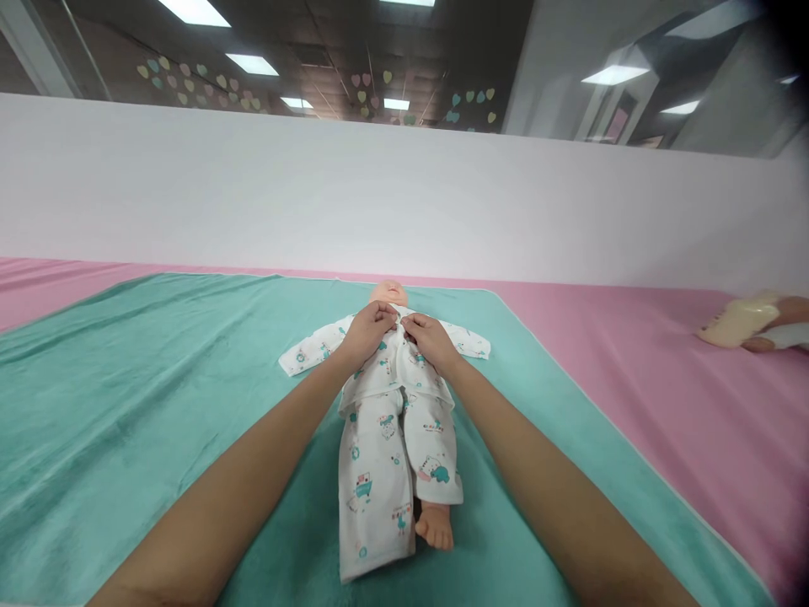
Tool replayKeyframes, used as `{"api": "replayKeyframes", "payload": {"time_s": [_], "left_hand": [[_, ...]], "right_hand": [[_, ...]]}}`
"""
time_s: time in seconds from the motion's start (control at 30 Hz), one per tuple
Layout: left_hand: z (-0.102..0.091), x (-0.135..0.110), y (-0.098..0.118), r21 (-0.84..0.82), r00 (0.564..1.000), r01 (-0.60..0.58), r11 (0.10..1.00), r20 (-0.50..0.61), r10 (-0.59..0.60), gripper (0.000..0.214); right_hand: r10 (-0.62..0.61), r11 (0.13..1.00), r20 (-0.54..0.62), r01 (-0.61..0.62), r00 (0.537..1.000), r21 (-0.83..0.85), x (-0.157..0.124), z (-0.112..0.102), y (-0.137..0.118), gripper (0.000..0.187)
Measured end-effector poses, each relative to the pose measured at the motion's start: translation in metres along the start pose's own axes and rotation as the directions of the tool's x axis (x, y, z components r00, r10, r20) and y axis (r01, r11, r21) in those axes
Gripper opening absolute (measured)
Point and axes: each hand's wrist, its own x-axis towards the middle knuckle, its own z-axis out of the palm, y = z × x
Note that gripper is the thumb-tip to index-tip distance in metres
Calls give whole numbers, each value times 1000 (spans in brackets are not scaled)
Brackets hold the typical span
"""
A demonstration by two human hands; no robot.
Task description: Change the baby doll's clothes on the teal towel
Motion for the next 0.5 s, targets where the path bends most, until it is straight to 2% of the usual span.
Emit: {"api": "replayKeyframes", "payload": {"time_s": [0.13, 0.33, 0.5], "left_hand": [[0, 1, -2, 4, 1000, -24, 1000, 21, 24, 13], [0, 1, -1, 70, 999, -37, 997, 34, 35, 14], [0, -1, 2, 155, 999, -43, 987, -6, 44, 11]], "right_hand": [[-29, 998, -3, 29, 1000, -52, 0, -1, 2, 34], [9, 998, 5, -10, 1000, 65, 2, -2, 11, 21], [6, 998, -8, -6, 1000, 64, 0, -2, 9, 24]]}}
